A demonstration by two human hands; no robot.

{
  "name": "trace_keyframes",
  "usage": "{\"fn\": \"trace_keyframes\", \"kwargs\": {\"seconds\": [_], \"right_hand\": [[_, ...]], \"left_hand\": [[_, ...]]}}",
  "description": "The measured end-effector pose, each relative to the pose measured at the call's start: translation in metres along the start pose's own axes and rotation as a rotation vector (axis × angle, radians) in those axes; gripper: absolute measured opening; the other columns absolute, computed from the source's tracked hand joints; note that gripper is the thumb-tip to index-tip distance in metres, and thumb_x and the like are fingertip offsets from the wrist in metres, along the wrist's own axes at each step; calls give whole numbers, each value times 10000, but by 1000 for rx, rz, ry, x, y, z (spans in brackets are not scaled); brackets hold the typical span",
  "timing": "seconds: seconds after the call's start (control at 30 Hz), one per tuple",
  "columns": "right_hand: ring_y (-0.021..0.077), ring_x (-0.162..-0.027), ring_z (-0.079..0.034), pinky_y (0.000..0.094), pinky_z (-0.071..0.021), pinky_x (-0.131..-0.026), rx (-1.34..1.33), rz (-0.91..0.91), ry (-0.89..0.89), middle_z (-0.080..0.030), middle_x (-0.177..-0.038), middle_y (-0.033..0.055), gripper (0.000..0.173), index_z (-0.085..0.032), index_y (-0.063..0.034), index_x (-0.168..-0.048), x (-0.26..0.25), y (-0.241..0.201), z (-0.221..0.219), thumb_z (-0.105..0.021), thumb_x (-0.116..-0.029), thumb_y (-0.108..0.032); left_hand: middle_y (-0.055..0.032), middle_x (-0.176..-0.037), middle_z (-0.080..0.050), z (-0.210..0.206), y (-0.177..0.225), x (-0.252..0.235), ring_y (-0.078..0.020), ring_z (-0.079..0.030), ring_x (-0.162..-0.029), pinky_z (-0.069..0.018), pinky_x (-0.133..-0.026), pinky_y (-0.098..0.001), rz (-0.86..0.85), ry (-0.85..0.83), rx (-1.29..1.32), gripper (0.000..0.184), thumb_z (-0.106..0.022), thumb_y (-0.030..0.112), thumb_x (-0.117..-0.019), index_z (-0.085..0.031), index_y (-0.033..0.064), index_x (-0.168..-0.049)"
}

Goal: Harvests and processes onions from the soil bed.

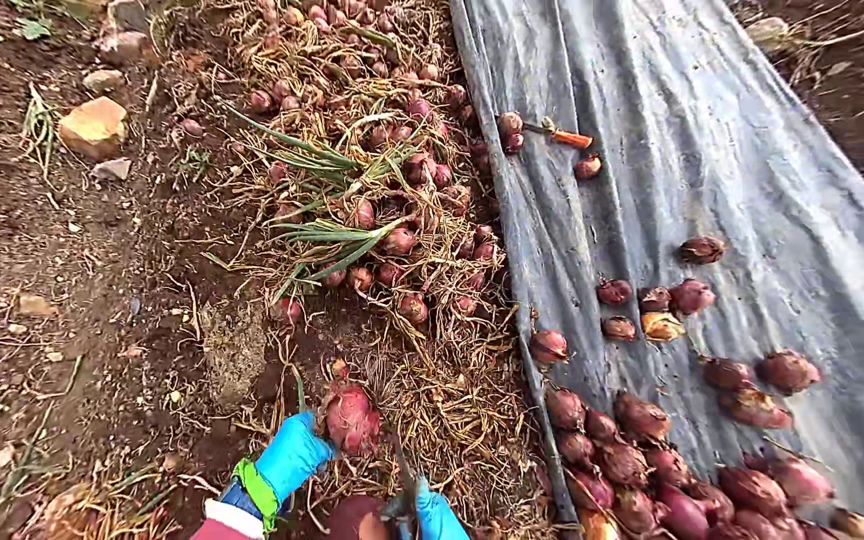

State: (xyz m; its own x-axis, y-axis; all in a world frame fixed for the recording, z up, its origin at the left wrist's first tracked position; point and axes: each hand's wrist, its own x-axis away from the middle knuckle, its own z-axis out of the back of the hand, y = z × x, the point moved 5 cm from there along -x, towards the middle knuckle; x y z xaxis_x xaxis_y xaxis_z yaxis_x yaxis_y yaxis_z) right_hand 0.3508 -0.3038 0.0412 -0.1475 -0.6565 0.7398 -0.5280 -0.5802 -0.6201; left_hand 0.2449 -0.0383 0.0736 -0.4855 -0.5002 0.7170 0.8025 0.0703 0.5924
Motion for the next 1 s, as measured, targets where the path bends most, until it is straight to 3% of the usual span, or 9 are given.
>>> {"fn": "trace_keyframes", "kwargs": {"seconds": [0.1, 0.23, 0.33, 0.43, 0.57, 0.67, 0.77, 0.87, 1.0], "right_hand": [[147, -466, -577, 339, -534, -456, 42, 239, -18, -616, -607, 17, 832, -654, -111, -849, 23, -72, -5, -469, -787, -920], [52, -704, -672, 309, -600, -665, 275, 729, 252, -695, -784, -16, 795, -697, -88, -981, 91, -133, 14, -489, -859, -846], [137, -624, -648, 422, -544, -575, 607, 776, 465, -604, -610, 12, 795, -584, -150, -630, 126, -144, 31, -298, -938, -825], [176, -634, -634, 478, -525, -615, 674, 524, 385, -602, -619, 10, 785, -638, -161, -660, 149, -122, 56, -268, -965, -783], [180, -466, -560, 411, -520, -479, 289, 375, 338, -601, -583, 40, 887, -752, -122, -909, 157, -56, 75, -194, -957, -810], [190, -580, -635, 444, -559, -590, 497, 336, 238, -656, -688, 55, 861, -733, -115, -950, 171, -46, 85, -208, -955, -797], [218, -819, -669, 437, -564, -807, 456, 374, 363, -694, -948, 143, 439, -670, 10, -1179, 203, -56, 105, -478, -1044, -362], [176, -491, -601, 371, -546, -465, 211, 567, 556, -648, -655, 59, 850, -707, -88, -930, 190, -74, 144, -207, -981, -774], [201, -423, -547, 388, -516, -400, 4, 529, 598, -597, -595, 73, 912, -706, -65, -980, 156, -79, 167, -119, -986, -762]], "left_hand": [[-49, -961, -760, -12, 66, 56, -199, -736, -925, -605, -854, -504, -302, -223, -309, 633, -958, 406, -558, -722, 112, -1066], [2, -1000, -758, -25, 142, 130, -58, -698, -964, -579, -902, -308, -524, -510, -246, 539, -933, 366, -632, -752, 80, -1051], [35, -657, -609, -41, 148, 147, -58, -570, -552, -502, -532, -298, -537, -614, -405, 600, -708, 737, -773, -679, 140, -829], [-71, -842, -716, -40, 167, 149, -231, -705, -821, -586, -776, -520, -449, -282, -678, 659, -861, 669, -654, -723, 91, -938], [-9, -937, -756, -61, 192, 161, -163, -733, -918, -613, -865, -472, -428, 88, -498, 662, -876, 671, -612, -751, 160, -1015], [-161, -946, -722, -127, 214, 195, -352, -707, -953, -553, -859, -613, -409, -191, -930, 611, -703, 644, -835, -711, 58, -1007], [-198, -1010, -715, -185, 225, 203, -406, -695, -1002, -533, -848, -661, -505, -375, -1134, 464, -614, 499, -968, -682, 50, -1063], [-123, -1168, -733, -144, 259, 141, -350, -694, -1117, -533, -932, -636, -431, -17, -1028, 340, -577, 416, -1014, -697, 167, -1212], [-147, -1076, -737, -38, 168, 88, -365, -724, -988, -576, -826, -615, -537, 204, -1095, 469, -542, 531, -1014, -698, 116, -1165]]}}
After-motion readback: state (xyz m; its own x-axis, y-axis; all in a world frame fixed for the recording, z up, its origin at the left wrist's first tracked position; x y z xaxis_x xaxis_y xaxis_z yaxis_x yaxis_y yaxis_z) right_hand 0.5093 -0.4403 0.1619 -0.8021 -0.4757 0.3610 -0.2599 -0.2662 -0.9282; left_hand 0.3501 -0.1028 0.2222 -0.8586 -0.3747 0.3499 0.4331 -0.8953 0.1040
